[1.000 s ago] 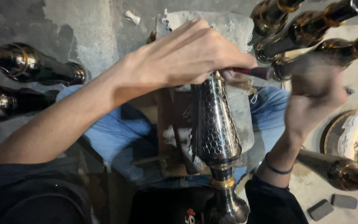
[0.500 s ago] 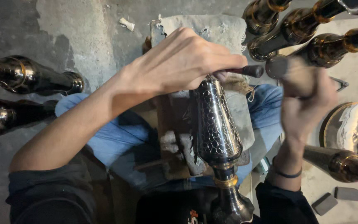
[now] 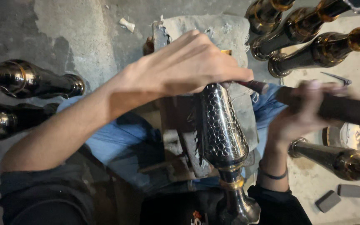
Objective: The person sits on the floor with a brass vase lashed to a wooden stake on their lap. They hold a red-handled punch against the vase surface and strike it with a wooden mallet, working the patterned area, repositioning the punch repeatedly, and briefly picking up another brass item before resuming hammering.
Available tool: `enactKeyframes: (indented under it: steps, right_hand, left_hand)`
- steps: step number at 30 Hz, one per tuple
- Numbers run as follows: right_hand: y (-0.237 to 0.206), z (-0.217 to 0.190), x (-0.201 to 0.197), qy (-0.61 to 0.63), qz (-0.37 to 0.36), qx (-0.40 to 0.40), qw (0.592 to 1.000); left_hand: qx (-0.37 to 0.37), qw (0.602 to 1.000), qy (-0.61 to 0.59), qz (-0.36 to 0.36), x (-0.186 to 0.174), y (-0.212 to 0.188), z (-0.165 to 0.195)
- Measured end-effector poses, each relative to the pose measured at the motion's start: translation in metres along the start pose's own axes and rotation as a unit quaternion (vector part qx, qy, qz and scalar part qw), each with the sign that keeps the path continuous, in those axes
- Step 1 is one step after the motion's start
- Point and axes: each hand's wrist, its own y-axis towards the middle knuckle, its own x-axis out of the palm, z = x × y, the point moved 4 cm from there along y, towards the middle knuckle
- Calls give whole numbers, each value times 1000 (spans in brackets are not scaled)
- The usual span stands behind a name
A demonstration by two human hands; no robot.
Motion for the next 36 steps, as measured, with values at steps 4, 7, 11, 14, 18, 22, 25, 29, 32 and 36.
enactKeyframes:
  steps: [4,7,11,14,18,22,25,29,32,36]
  right_hand:
    - [-12,-9,16,-193,-104,-88,972]
    - [-16,-6,12,58,60,61,995]
    - [-12,-25,27,-242,-212,-34,946]
    - [-3,-23,14,-142,-197,91,966]
    - [4,-23,4,-47,-100,77,991]
    - [8,-25,7,-43,-98,-26,994]
    - [14,-28,7,-144,-151,-94,973]
    - [19,-25,-13,56,-30,16,998]
    - [13,-37,-8,-123,-136,-73,980]
    - [18,-47,-4,-158,-121,-56,978]
  left_hand:
    - [21,998,62,-25,1,7,2]
    - [18,999,24,-13,-2,7,3]
    - [13,994,102,-35,-1,4,1]
    - [26,997,72,11,-3,2,-1]
    - [33,995,80,47,0,-3,-4]
    - [39,998,27,50,6,-7,-8]
    - [39,998,22,47,10,-14,-9]
    - [42,995,19,85,14,-22,-10]
    - [54,991,37,116,13,-31,-12]
    - [49,987,43,146,18,-36,-12]
